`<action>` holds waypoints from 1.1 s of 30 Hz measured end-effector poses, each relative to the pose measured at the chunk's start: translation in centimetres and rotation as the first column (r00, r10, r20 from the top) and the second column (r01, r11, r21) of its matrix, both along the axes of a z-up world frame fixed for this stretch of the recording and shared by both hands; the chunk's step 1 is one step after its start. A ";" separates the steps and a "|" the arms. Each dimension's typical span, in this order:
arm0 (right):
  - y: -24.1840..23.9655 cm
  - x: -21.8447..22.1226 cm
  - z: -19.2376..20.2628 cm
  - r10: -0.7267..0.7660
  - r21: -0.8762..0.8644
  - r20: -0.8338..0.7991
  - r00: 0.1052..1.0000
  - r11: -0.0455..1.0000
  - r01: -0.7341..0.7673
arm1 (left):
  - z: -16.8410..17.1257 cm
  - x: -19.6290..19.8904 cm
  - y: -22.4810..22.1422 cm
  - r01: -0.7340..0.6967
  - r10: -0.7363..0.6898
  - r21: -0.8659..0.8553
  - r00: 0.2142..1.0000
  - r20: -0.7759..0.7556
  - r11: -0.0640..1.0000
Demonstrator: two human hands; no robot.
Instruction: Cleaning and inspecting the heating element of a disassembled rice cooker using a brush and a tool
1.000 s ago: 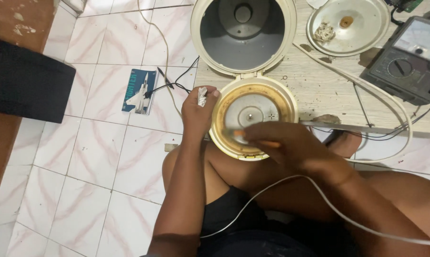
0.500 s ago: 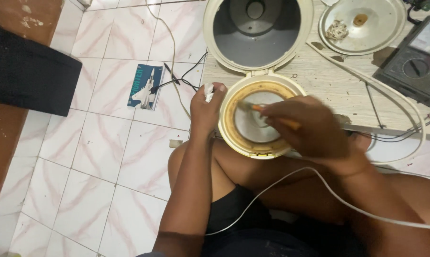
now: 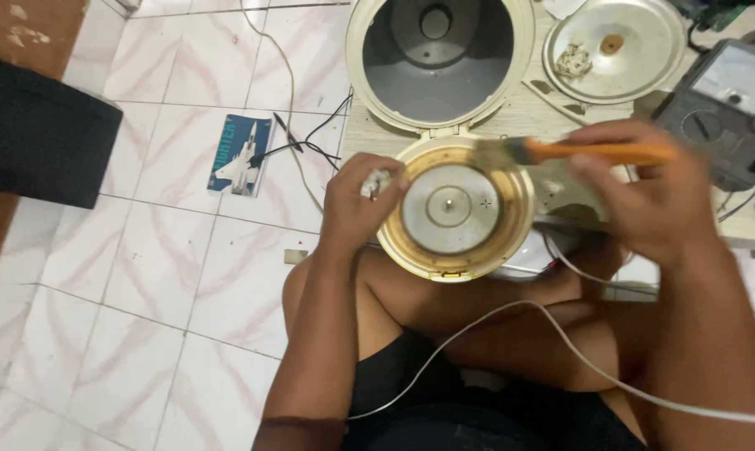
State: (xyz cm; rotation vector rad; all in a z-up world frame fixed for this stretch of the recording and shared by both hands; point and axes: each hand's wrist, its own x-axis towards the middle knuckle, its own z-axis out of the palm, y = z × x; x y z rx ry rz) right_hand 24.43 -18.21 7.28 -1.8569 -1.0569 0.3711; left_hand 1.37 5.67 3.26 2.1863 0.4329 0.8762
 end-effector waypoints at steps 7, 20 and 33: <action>-5.2 6.1 -5.6 -0.236 0.231 -0.005 0.972 0.945 0.231 | 0.8 -0.5 -0.9 0.416 -0.416 -0.021 0.902 -0.118 0.909; 0.1 2.8 -4.5 0.059 0.100 0.160 0.985 0.992 -0.075 | 0.0 -1.3 -1.1 0.498 -0.524 -0.173 0.831 -0.187 0.850; -3.5 6.4 -8.4 -0.330 -0.208 0.375 0.866 0.881 0.426 | -1.4 -0.4 -0.7 -0.293 0.268 -0.273 0.955 -0.126 0.916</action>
